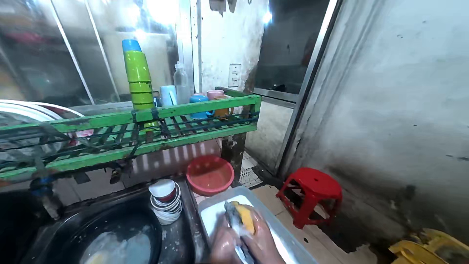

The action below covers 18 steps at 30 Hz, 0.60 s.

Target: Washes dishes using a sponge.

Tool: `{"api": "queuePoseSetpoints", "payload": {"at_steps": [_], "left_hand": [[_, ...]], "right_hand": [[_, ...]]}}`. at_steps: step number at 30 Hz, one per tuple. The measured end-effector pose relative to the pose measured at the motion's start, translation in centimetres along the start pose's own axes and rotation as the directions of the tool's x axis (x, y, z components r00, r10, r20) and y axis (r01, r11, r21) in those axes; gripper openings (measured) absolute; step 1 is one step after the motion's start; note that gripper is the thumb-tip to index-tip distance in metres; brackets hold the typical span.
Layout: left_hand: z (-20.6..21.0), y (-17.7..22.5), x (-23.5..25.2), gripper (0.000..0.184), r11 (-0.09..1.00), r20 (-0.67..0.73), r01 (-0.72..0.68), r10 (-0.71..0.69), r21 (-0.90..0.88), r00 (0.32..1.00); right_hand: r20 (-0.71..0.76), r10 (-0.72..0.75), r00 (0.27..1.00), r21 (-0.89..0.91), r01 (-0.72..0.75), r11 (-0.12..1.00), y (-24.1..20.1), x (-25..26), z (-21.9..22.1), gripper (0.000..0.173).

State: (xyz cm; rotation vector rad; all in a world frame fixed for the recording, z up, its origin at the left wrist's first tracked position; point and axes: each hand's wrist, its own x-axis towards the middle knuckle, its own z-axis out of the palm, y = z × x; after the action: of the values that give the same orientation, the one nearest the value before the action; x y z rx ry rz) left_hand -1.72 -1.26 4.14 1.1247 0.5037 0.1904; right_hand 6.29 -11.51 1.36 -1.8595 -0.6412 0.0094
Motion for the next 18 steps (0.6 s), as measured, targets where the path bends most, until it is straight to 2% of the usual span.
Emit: {"api": "queuePoseSetpoints", "payload": {"at_steps": [2, 3, 5, 7, 8, 10, 12, 13, 15, 16, 18], "left_hand": [[0.7, -1.1, -0.9, 0.075, 0.994, -0.026, -0.015, 0.012, -0.112, 1.000], [0.6, -1.5, -0.7, 0.064, 0.990, -0.035, -0.072, 0.069, -0.122, 0.997], [-0.3, -1.7, 0.7, 0.049, 0.969, -0.107, -0.231, 0.221, -0.090, 0.969], [-2.0, -0.4, 2.6, 0.047, 0.937, -0.215, -0.326, 0.295, -0.124, 0.931], [-2.9, 0.5, 3.1, 0.046, 0.934, -0.249, -0.327, 0.286, -0.143, 0.925], [-3.7, 1.5, 3.0, 0.044, 0.945, -0.233, -0.264, 0.218, -0.191, 0.948], [-2.8, 0.8, 2.0, 0.045, 0.957, -0.166, -0.202, 0.169, -0.207, 0.972], [-2.3, 0.2, 1.6, 0.047, 0.961, -0.138, -0.192, 0.166, -0.198, 0.976], [-1.3, -0.2, 1.1, 0.047, 0.964, -0.142, -0.189, 0.164, -0.189, 0.976], [-1.0, -0.2, 0.9, 0.047, 0.965, -0.142, -0.191, 0.166, -0.181, 0.976], [-0.9, -0.8, 0.6, 0.050, 0.962, -0.065, -0.247, 0.241, -0.115, 0.968]], "right_hand": [[-0.056, 0.075, 0.996, -0.084, -0.080, 0.993, 1.1, 2.0, 1.4, 0.062], [-0.079, 0.114, 0.990, -0.096, -0.122, 0.988, 1.3, 2.5, 1.9, 0.063], [-0.073, 0.074, 0.995, -0.055, -0.078, 0.995, 0.3, 1.3, 3.6, 0.066], [0.024, 0.025, 0.999, -0.024, -0.024, 0.999, -1.0, -1.1, 4.8, 0.067], [0.088, 0.039, 0.995, -0.040, -0.036, 0.999, -1.0, -1.5, 4.7, 0.067], [0.134, 0.129, 0.983, -0.114, -0.114, 0.987, 0.4, -0.3, 4.0, 0.064], [0.072, 0.163, 0.984, -0.198, -0.146, 0.969, 1.4, 1.2, 3.5, 0.064], [0.040, 0.126, 0.991, -0.194, -0.116, 0.974, 1.2, 1.1, 3.7, 0.063], [-0.005, 0.033, 0.999, -0.093, -0.033, 0.995, 0.0, 0.1, 4.7, 0.069], [-0.024, 0.035, 0.999, -0.017, -0.035, 0.999, -0.3, -0.1, 5.0, 0.074], [-0.051, 0.174, 0.983, 0.193, -0.161, 0.968, 0.4, 1.3, 4.8, 0.078]]}}
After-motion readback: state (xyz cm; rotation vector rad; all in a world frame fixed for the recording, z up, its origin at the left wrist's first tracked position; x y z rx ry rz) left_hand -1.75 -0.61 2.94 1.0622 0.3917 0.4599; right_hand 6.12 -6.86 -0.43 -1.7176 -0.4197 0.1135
